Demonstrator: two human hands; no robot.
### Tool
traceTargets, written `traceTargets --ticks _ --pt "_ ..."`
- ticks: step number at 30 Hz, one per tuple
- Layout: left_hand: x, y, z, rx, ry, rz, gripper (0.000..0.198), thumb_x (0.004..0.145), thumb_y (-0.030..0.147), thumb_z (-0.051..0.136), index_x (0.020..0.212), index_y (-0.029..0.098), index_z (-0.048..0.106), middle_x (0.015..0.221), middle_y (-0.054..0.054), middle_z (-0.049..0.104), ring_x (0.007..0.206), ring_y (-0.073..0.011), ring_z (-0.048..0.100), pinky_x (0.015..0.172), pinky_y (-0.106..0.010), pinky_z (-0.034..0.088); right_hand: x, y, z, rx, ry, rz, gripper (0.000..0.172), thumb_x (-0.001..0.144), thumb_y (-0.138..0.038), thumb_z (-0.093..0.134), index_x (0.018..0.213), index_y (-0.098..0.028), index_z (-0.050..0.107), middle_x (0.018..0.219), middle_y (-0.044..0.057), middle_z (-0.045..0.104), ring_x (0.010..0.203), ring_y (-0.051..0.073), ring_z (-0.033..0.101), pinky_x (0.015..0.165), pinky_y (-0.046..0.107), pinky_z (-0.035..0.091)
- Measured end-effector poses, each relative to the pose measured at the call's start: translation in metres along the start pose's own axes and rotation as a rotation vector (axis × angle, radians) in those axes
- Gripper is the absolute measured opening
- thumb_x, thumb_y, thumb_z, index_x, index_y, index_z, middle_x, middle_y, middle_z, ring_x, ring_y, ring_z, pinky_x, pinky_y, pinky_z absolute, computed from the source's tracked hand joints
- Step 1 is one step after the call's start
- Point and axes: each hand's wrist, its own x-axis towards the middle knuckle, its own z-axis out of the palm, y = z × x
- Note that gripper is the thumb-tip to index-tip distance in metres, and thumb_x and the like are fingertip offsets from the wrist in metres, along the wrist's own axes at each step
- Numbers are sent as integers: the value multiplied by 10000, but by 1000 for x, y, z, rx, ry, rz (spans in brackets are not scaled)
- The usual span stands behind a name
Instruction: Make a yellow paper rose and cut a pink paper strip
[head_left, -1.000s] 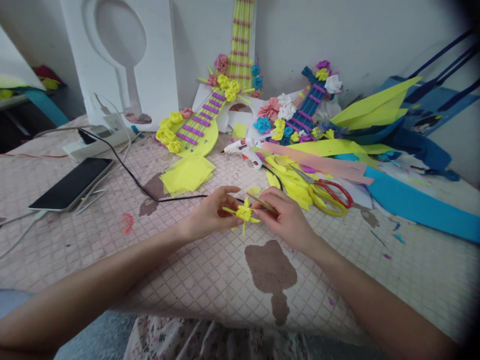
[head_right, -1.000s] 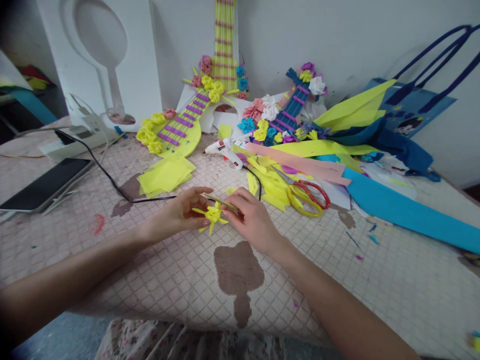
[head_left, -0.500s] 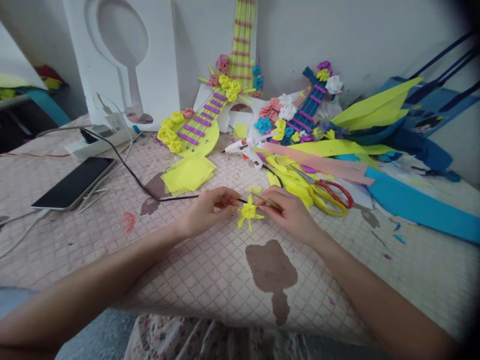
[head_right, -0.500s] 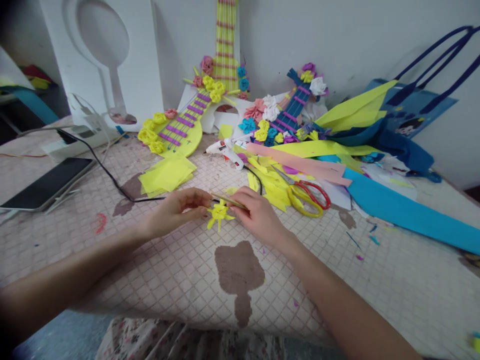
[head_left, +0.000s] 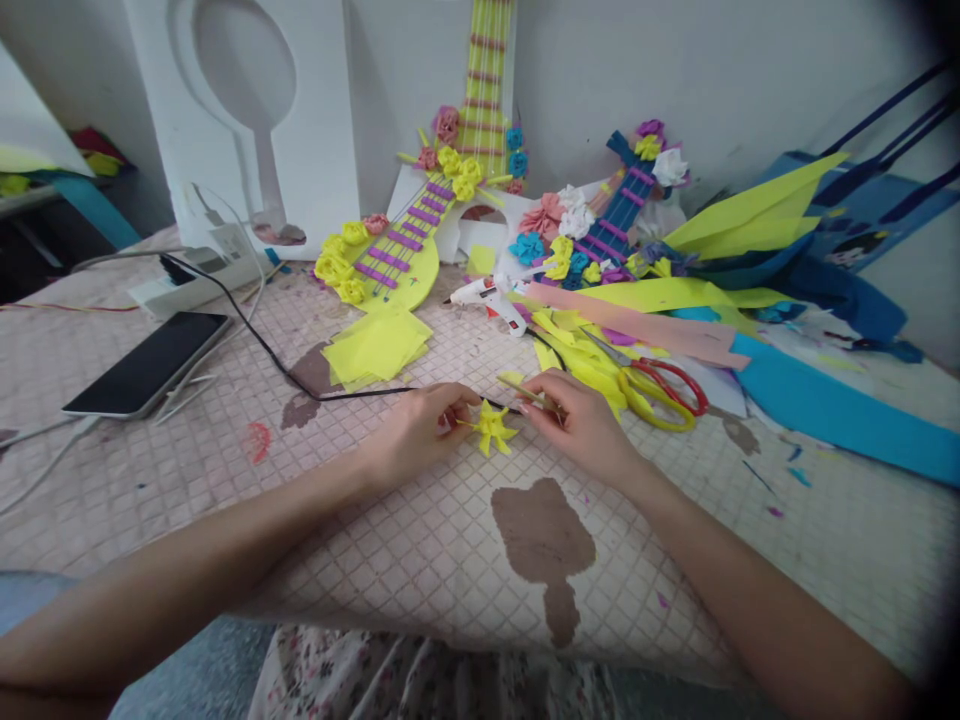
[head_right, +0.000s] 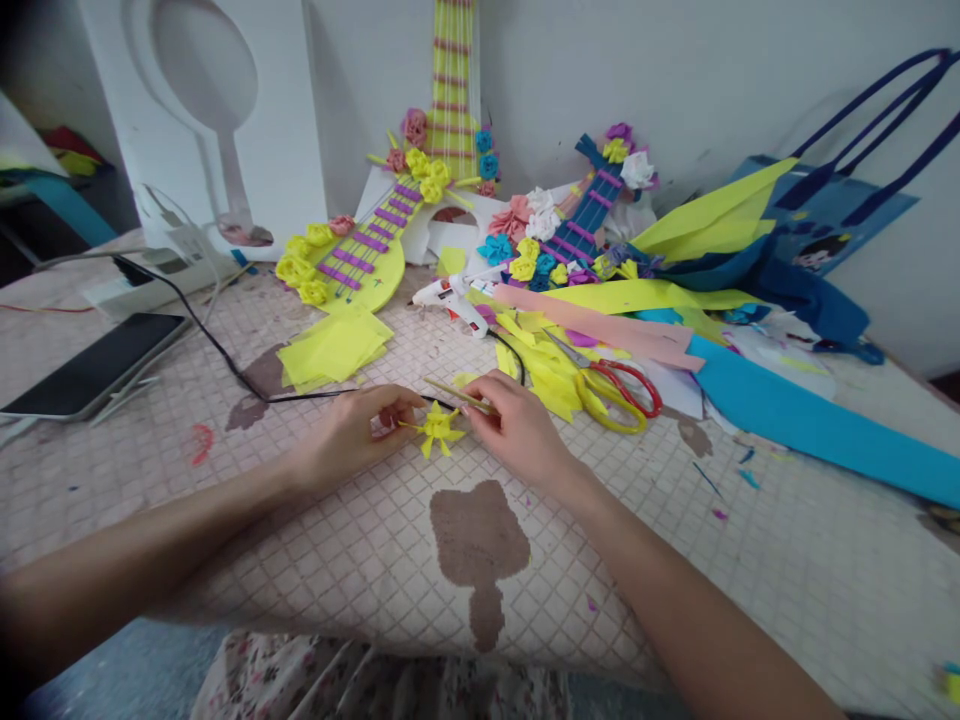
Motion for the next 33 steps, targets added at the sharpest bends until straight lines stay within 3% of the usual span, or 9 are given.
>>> traceTargets --ticks 5,12,15,23,33 --pt "-1 0 1 4 -11 -5 240 758 106 580 994 148 585 750 4 628 609 -77 545 589 -190 450 -2 -12 0 3 4 1 52 862 -199 522 812 -188 533 788 7 566 709 123 527 625 241 385" --pt "-3 0 3 -1 -5 -3 193 755 130 599 947 151 585 697 28 605 569 -67 529 557 -177 426 -9 -23 -1 62 -154 46 99 908 -302 493 889 -208 517 723 -41 550 615 93 485 578 232 346" --pt "-2 2 2 6 -15 -26 136 753 137 598 888 151 597 668 34 597 548 -63 518 542 -173 415 -10 -25 -3 70 -185 24 93 914 -271 479 855 -206 508 728 -38 538 644 95 489 591 231 344" --pt "2 3 -1 -90 26 -73 197 754 149 597 951 145 587 652 42 597 540 -53 515 526 -150 422 -11 -32 -2 90 -101 1 77 797 -117 563 796 -189 536 788 -10 528 682 101 498 601 227 373" --pt "2 5 0 -78 20 -85 220 753 157 592 972 145 582 699 24 631 551 -60 537 536 -165 449 -13 -28 9 -7 -44 -21 58 817 -151 546 773 -188 540 782 6 529 697 120 517 616 245 401"
